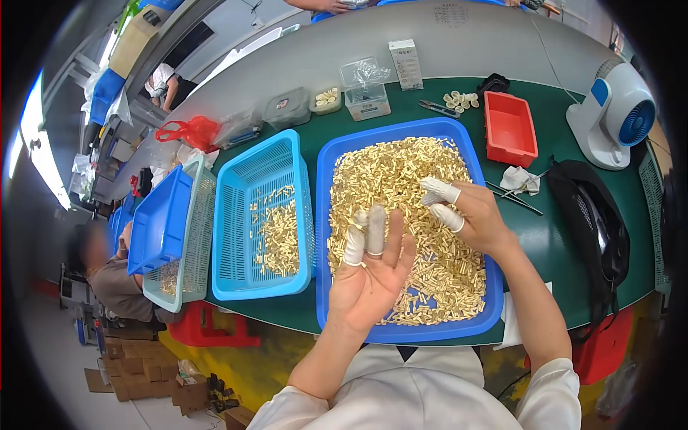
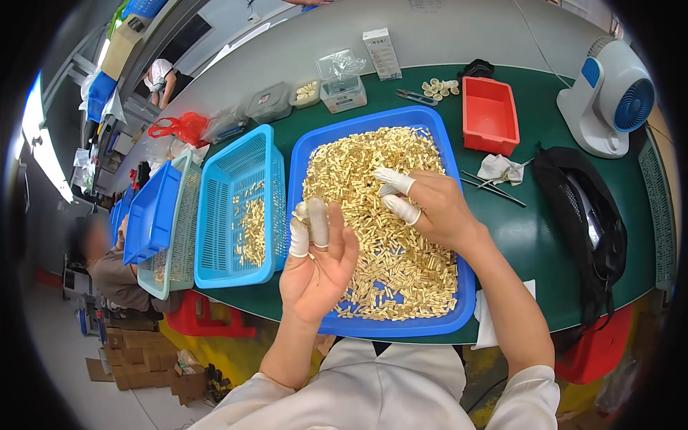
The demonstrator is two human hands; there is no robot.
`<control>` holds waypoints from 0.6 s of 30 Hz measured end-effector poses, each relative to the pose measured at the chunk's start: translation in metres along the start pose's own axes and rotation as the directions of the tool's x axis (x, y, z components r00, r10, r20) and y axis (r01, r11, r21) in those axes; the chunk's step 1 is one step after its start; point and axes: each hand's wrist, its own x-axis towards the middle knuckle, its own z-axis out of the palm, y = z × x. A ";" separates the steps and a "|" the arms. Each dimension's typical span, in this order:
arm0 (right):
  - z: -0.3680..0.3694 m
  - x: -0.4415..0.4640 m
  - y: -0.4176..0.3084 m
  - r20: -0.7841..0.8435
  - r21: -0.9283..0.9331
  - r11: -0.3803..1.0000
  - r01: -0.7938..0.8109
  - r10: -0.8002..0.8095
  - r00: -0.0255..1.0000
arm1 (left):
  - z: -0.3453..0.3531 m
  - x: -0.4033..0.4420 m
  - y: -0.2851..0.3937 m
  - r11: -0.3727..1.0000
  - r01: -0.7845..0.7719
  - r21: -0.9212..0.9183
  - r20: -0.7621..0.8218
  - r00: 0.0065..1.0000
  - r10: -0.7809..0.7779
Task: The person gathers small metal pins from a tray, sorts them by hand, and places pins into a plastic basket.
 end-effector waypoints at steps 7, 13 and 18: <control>0.000 -0.002 0.001 0.035 -0.047 0.999 0.007 -0.005 0.999 | 0.011 -0.032 0.118 0.371 -0.495 0.785 0.340 0.847 0.409; 0.001 -0.001 0.002 0.090 -0.093 0.996 -0.003 0.011 0.996 | -0.011 -0.059 0.187 -0.776 0.306 0.552 0.281 0.808 0.518; 0.000 -0.001 0.006 0.056 -0.108 0.994 -0.018 0.024 0.998 | 0.010 -0.047 0.143 -0.948 0.247 0.198 0.522 0.793 0.316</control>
